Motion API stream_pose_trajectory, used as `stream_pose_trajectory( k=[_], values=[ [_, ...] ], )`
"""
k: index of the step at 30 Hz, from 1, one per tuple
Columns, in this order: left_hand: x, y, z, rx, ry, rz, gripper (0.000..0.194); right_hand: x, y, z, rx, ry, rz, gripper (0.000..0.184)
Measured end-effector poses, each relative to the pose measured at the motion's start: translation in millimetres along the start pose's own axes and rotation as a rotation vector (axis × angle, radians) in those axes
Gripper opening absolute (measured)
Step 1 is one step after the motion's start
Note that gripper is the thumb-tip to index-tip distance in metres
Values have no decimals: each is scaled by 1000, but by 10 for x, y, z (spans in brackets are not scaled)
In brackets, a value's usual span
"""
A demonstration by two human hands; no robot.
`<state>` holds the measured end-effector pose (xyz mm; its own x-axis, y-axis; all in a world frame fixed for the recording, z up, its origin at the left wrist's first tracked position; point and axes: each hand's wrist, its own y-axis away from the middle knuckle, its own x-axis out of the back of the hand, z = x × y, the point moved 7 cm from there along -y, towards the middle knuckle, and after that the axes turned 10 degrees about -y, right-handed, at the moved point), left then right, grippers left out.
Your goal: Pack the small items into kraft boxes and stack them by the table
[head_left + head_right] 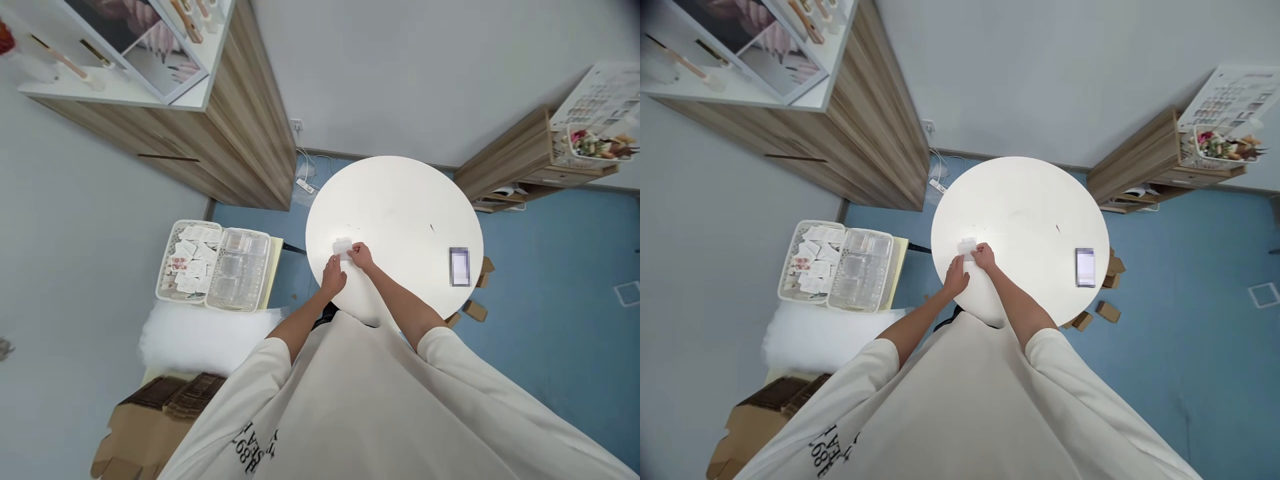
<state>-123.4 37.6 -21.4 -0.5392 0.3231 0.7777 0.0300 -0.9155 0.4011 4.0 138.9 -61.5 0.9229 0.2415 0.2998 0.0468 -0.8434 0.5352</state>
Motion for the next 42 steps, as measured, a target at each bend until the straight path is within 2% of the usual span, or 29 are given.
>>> stream_pose_trajectory(
  k=[3, 5, 7, 10, 14, 19, 24, 29, 35, 42],
  values=[
    [257, -96, -294, 40, -47, 62, 71, -407, -151, -209, -18, -20, -12, 26],
    [362, -153, -441, 28, -81, 77, 70, -604, -219, -273, -54, -22, -11, 27],
    [416, -208, -527, -21, -106, 73, 70, -718, -264, -287, -88, -6, 7, 27],
    [429, -281, -550, -127, -104, 42, 71, -745, -301, -255, -125, 47, 58, 24],
    [397, -355, -530, -156, -125, -11, 78, -676, -320, -223, -118, 92, 116, 22],
    [347, -405, -517, -162, -186, -32, 79, -591, -264, -220, -81, 155, 130, 22],
    [303, -471, -520, -170, -237, -29, 76, -393, -57, -175, -73, 196, 117, 23],
    [344, -450, -478, -124, -187, -2, 74, -151, 194, -119, -72, 211, 97, 22],
    [350, -89, -424, -25, -159, 78, 78, 107, 426, -84, 17, 214, 51, 21],
    [93, 581, -223, 64, -204, 134, 81, 439, 838, 82, 116, 250, -27, 20]
  ],
)
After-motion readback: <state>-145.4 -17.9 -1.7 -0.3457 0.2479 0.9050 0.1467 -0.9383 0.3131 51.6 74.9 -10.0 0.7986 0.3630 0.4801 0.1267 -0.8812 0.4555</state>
